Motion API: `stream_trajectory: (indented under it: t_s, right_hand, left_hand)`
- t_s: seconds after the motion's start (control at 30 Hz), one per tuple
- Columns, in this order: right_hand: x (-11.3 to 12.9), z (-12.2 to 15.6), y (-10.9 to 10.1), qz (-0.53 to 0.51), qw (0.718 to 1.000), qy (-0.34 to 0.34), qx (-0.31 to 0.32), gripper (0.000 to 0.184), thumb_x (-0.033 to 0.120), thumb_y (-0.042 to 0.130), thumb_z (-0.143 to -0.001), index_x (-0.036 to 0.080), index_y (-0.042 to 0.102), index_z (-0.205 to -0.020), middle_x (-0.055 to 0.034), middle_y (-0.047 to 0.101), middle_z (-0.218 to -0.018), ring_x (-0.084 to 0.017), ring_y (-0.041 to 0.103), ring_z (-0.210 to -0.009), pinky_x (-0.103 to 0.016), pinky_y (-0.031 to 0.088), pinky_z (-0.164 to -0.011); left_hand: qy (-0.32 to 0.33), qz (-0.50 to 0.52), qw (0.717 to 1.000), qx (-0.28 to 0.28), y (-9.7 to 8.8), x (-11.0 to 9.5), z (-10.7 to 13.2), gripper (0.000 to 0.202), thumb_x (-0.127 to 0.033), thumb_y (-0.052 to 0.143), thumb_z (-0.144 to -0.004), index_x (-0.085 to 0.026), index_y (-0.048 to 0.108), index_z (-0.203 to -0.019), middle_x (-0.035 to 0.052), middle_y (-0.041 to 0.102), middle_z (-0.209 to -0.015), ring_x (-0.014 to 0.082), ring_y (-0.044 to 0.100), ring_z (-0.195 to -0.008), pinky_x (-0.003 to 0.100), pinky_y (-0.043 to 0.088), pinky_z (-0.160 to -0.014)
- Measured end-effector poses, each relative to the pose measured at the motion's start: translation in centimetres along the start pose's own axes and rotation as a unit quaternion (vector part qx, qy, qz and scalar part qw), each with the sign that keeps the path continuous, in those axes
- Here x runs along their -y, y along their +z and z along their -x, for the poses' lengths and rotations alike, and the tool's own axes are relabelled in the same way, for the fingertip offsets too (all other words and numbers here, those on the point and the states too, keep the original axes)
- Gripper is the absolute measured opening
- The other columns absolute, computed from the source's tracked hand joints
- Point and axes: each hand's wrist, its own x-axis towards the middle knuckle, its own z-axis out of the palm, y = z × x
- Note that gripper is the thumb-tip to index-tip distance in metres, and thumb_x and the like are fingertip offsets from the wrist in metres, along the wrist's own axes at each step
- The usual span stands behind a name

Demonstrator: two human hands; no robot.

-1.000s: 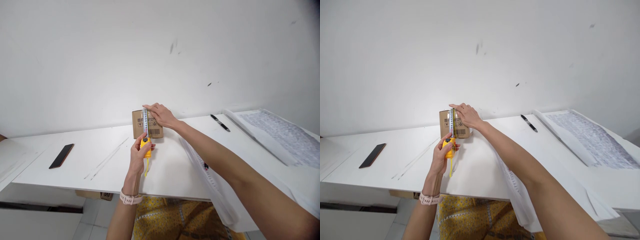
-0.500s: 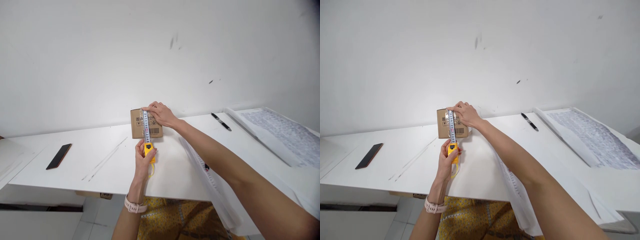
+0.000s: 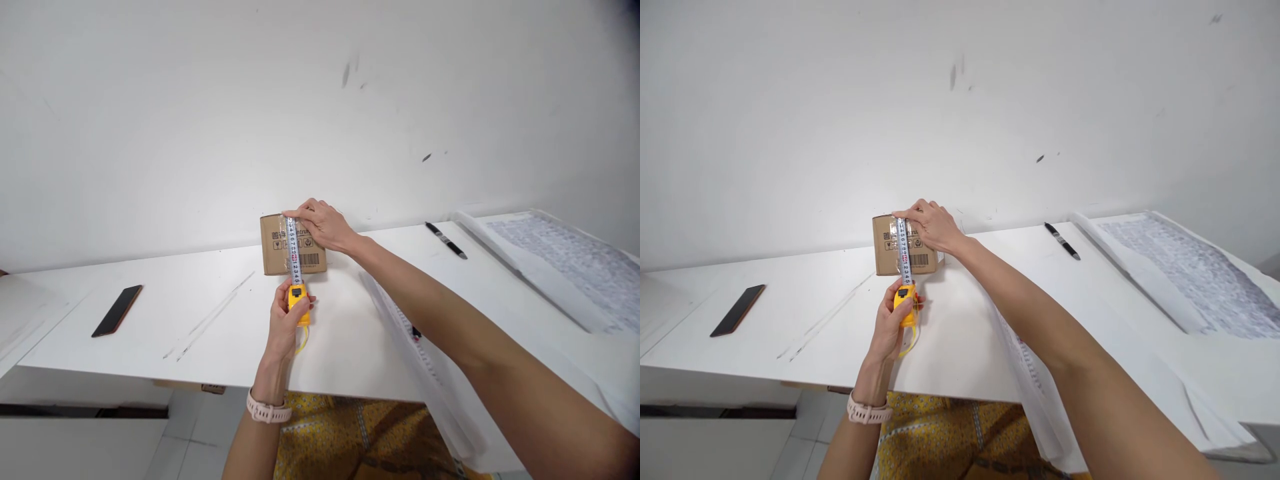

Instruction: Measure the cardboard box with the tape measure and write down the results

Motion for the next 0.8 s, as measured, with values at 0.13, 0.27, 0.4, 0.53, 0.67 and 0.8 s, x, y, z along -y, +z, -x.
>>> stream_trajectory:
  t_s: [0.13,0.27,0.4,0.53,0.67,0.8]
  right_hand:
    - [0.0,0.1,0.0,0.003,1.0,-0.002,0.002,0.045,0.023,0.03,-0.102,0.039,0.057,-0.134,-0.0058,0.059,-0.115,-0.023,0.052,-0.093,-0.041,0.046,-0.086]
    - [0.6,0.3,-0.5,0.011,1.0,0.009,0.001,0.049,0.025,0.028,-0.101,0.036,0.042,-0.146,-0.0068,0.06,-0.114,-0.024,0.052,-0.094,-0.043,0.045,-0.088]
    - [2.4,2.3,-0.5,0.034,0.999,0.011,0.0,0.049,0.028,0.027,-0.101,0.025,0.036,-0.15,-0.0104,0.06,-0.123,-0.027,0.051,-0.105,-0.046,0.043,-0.095]
    - [4.3,6.5,0.5,0.06,0.995,-0.074,0.03,0.044,0.02,0.033,-0.1,0.022,0.046,-0.142,-0.0117,0.056,-0.134,-0.027,0.044,-0.124,-0.048,0.036,-0.105]
    - [5.8,11.2,-1.6,-0.045,0.998,-0.036,0.039,0.049,0.019,0.036,-0.099,0.026,0.038,-0.147,-0.0096,0.049,-0.146,-0.025,0.036,-0.137,-0.051,0.03,-0.113]
    - [7.3,15.3,-7.5,-0.231,0.962,0.147,0.005,0.044,0.04,0.029,-0.104,0.026,0.046,-0.142,-0.0075,0.065,-0.112,-0.021,0.059,-0.105,-0.04,0.049,-0.09]
  left_hand:
    - [-0.002,0.003,1.0,-0.001,0.1,0.0,-0.1,0.058,-0.034,0.084,-0.068,-0.019,0.059,-0.119,0.0023,0.069,-0.093,0.0183,0.07,-0.084,0.03,0.053,-0.079]
    - [-0.01,0.025,1.0,-0.005,0.3,-0.7,1.0,0.056,-0.033,0.084,-0.066,-0.019,0.061,-0.115,0.0027,0.07,-0.094,0.0178,0.071,-0.081,0.029,0.053,-0.077]
    - [-0.006,0.067,0.997,-0.045,-0.4,-1.8,4.4,0.06,-0.037,0.086,-0.062,-0.021,0.063,-0.115,0.005,0.072,-0.1,0.0212,0.072,-0.084,0.031,0.055,-0.076]
    - [-0.004,0.051,0.997,-0.059,-2.0,-1.9,8.7,0.063,-0.042,0.086,-0.063,-0.025,0.063,-0.119,0.0055,0.073,-0.106,0.0232,0.071,-0.088,0.031,0.057,-0.076]
    - [-0.065,-0.013,0.997,-0.027,-2.0,-0.6,13.0,0.069,-0.047,0.085,-0.063,-0.026,0.061,-0.124,0.0067,0.073,-0.105,0.0258,0.07,-0.089,0.035,0.056,-0.079]
    - [-0.122,-0.072,0.99,0.024,-0.1,0.8,16.3,0.068,-0.049,0.084,-0.063,-0.026,0.062,-0.123,0.0068,0.072,-0.101,0.0254,0.068,-0.089,0.033,0.053,-0.08]
